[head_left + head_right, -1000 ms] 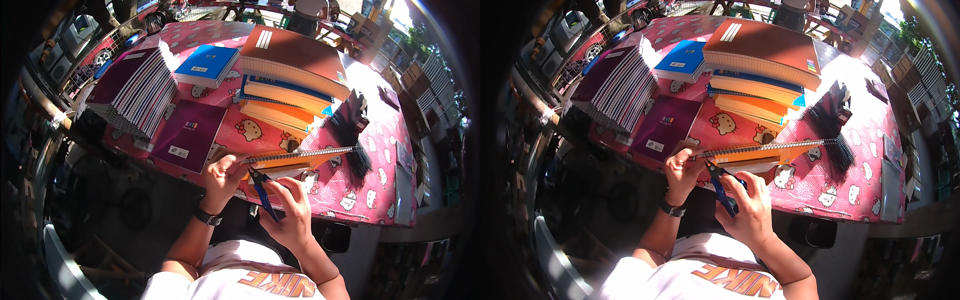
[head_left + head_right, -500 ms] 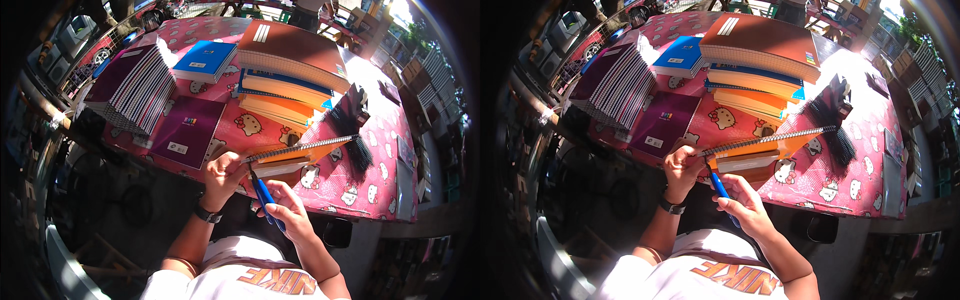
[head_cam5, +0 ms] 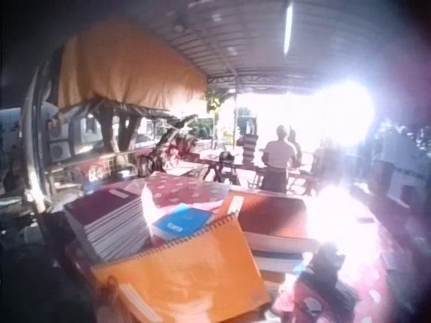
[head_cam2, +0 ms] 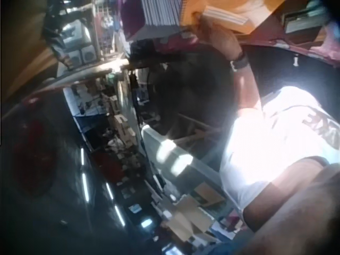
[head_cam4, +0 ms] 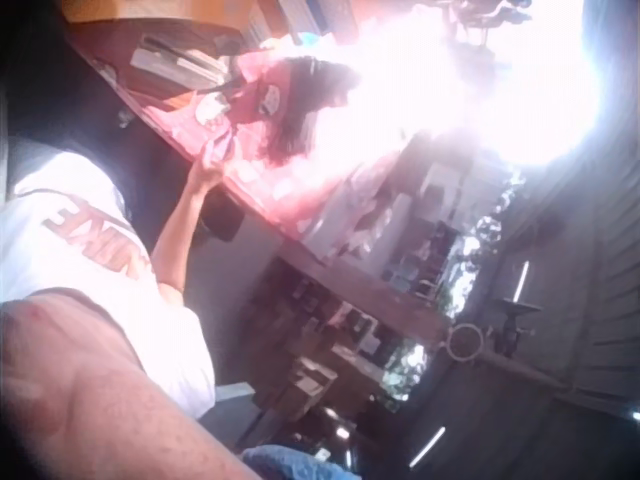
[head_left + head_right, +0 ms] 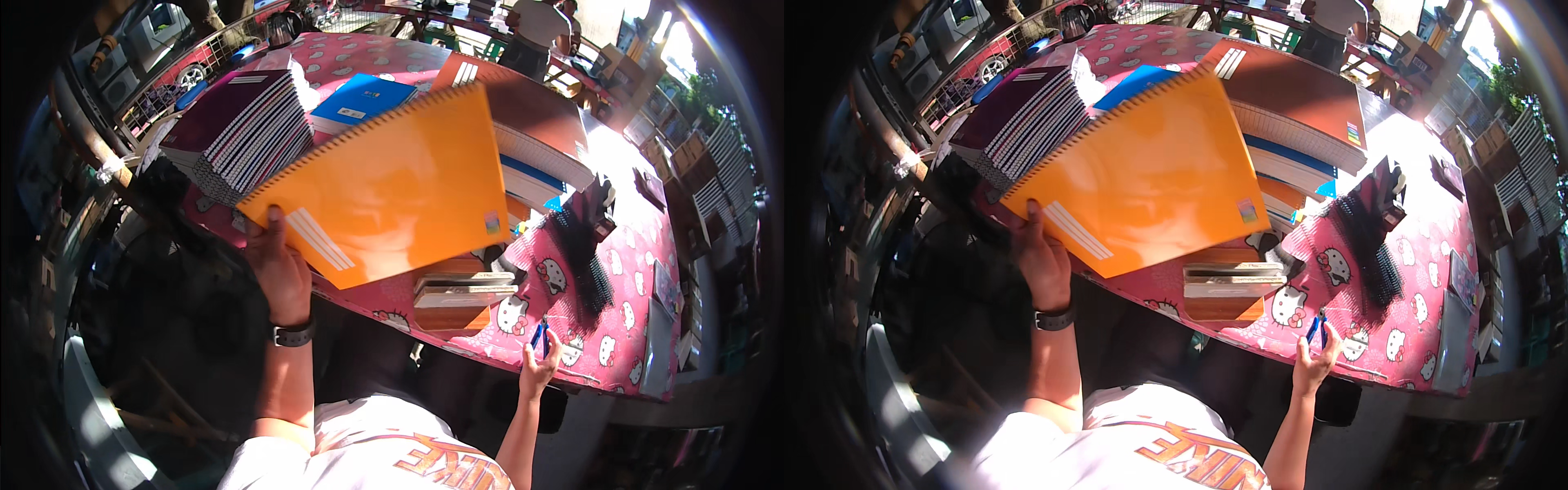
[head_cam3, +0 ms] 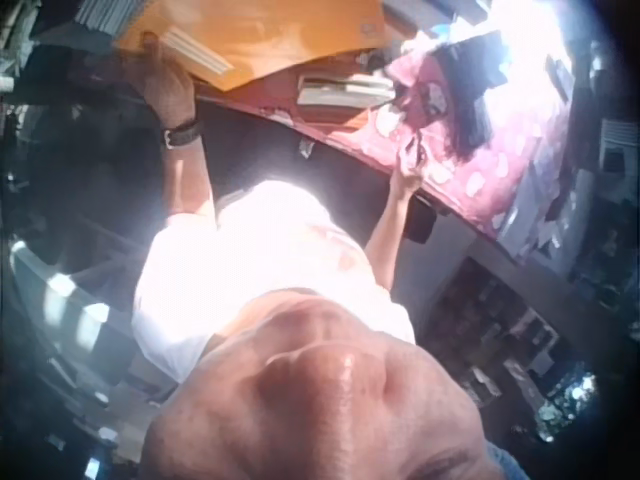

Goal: The person takes colorful notebooks out of a cardboard box and places them onto a table with a pink cloth, where they then use a blue plastic tool to separate or adjust individual notebooks within a stack.

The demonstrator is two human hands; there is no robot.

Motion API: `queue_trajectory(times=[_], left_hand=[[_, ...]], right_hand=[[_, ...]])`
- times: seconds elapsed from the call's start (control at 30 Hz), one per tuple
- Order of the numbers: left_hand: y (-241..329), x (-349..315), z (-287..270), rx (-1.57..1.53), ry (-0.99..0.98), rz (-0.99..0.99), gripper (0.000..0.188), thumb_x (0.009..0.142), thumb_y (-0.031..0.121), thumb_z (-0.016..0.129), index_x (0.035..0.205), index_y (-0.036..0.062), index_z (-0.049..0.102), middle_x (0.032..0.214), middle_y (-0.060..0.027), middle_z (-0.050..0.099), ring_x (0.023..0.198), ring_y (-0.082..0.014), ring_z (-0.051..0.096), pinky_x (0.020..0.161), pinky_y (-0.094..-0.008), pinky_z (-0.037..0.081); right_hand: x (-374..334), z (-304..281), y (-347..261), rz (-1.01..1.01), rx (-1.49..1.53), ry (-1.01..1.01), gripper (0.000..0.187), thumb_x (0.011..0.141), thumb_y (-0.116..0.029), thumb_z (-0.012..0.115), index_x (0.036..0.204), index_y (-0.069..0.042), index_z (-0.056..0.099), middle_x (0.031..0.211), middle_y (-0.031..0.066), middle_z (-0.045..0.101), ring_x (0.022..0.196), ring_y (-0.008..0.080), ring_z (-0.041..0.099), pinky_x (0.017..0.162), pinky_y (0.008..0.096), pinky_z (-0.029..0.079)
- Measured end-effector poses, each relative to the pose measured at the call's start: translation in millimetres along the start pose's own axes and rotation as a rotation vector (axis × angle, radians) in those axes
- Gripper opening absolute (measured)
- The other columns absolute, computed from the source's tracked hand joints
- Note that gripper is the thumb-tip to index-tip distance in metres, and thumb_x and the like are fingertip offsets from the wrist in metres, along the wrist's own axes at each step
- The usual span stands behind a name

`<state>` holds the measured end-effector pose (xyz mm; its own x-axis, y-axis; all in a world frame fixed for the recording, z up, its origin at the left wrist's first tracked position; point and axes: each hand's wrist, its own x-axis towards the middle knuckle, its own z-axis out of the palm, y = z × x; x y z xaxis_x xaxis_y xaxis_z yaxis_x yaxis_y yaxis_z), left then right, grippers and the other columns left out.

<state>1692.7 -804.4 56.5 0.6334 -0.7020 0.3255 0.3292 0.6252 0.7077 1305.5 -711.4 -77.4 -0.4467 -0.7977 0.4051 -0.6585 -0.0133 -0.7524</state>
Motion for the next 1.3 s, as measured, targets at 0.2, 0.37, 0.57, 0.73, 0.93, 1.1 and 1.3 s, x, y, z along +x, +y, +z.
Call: queue_trajectory(times=[0.2, 0.37, 0.57, 0.73, 0.93, 1.1, 1.3], left_hand=[[34, 45, -34, 0.166, 0.116, 0.266, 0.033, 0.092, 0.025, 0.051, 0.113, 0.0011, 0.048, 0.113, -0.0083, 0.052, 0.103, -0.0158, 0.049, 0.091, -0.0306, 0.037], [-1, 133, -62, -0.216, -0.195, 0.142, 0.034, 0.089, 0.026, 0.054, 0.116, 0.0058, 0.050, 0.119, -0.0052, 0.053, 0.111, -0.0175, 0.047, 0.099, -0.0359, 0.030], [-82, 158, -111, 0.184, -0.178, -0.306, 0.057, 0.091, 0.033, 0.049, 0.137, 0.0079, 0.026, 0.137, -0.0092, 0.035, 0.126, -0.0234, 0.031, 0.104, -0.0434, 0.018], [-71, 86, -129, 0.094, -0.119, -0.835, 0.075, 0.086, 0.045, 0.053, 0.140, 0.0055, 0.020, 0.143, -0.0150, 0.025, 0.133, -0.0302, 0.018, 0.104, -0.0467, 0.020], [-112, 40, -105, 1.730, -0.540, -0.294, 0.073, 0.075, 0.046, 0.064, 0.133, 0.0115, 0.036, 0.137, -0.0227, 0.031, 0.125, -0.0366, 0.030, 0.098, -0.0461, 0.032], [-117, 87, -134, 1.762, -0.615, -0.188, 0.061, 0.075, 0.033, 0.064, 0.130, 0.0195, 0.043, 0.137, -0.0241, 0.030, 0.124, -0.0428, 0.028, 0.101, -0.0470, 0.029], [-125, 118, -129, 1.775, -0.779, -0.025, 0.056, 0.077, 0.027, 0.061, 0.129, 0.0176, 0.044, 0.142, -0.0133, 0.028, 0.129, -0.0380, 0.022, 0.098, -0.0607, 0.021]], right_hand=[[9, 13, 1, -0.081, -0.174, -0.022, 0.045, 0.064, -0.011, 0.067, 0.106, -0.002, 0.053, 0.103, 0.0139, 0.052, 0.097, 0.0304, 0.047, 0.089, 0.0381, 0.036], [11, 15, 0, -0.088, -0.391, -0.108, 0.042, 0.064, -0.018, 0.069, 0.102, -0.008, 0.055, 0.110, 0.0104, 0.051, 0.105, 0.0301, 0.043, 0.092, 0.0437, 0.032], [8, 11, 5, -0.118, -0.312, -0.116, 0.040, 0.062, -0.018, 0.069, 0.099, -0.009, 0.058, 0.112, 0.0103, 0.052, 0.107, 0.0291, 0.043, 0.094, 0.0426, 0.029], [7, 15, -2, -0.100, -0.324, -0.098, 0.038, 0.063, -0.019, 0.068, 0.098, -0.009, 0.058, 0.112, 0.0100, 0.051, 0.105, 0.0286, 0.043, 0.093, 0.0416, 0.029], [6, 11, 5, -0.131, -0.350, -0.091, 0.038, 0.063, -0.017, 0.068, 0.099, -0.010, 0.057, 0.111, 0.0116, 0.053, 0.106, 0.0285, 0.044, 0.095, 0.0414, 0.028], [4, 13, 5, -0.149, -0.327, -0.106, 0.040, 0.064, -0.018, 0.068, 0.101, -0.010, 0.058, 0.113, 0.0116, 0.053, 0.108, 0.0280, 0.044, 0.096, 0.0410, 0.027], [6, 20, -2, -0.177, -0.345, -0.089, 0.037, 0.064, -0.018, 0.066, 0.099, -0.009, 0.058, 0.110, 0.0105, 0.054, 0.105, 0.0290, 0.044, 0.093, 0.0420, 0.029]])
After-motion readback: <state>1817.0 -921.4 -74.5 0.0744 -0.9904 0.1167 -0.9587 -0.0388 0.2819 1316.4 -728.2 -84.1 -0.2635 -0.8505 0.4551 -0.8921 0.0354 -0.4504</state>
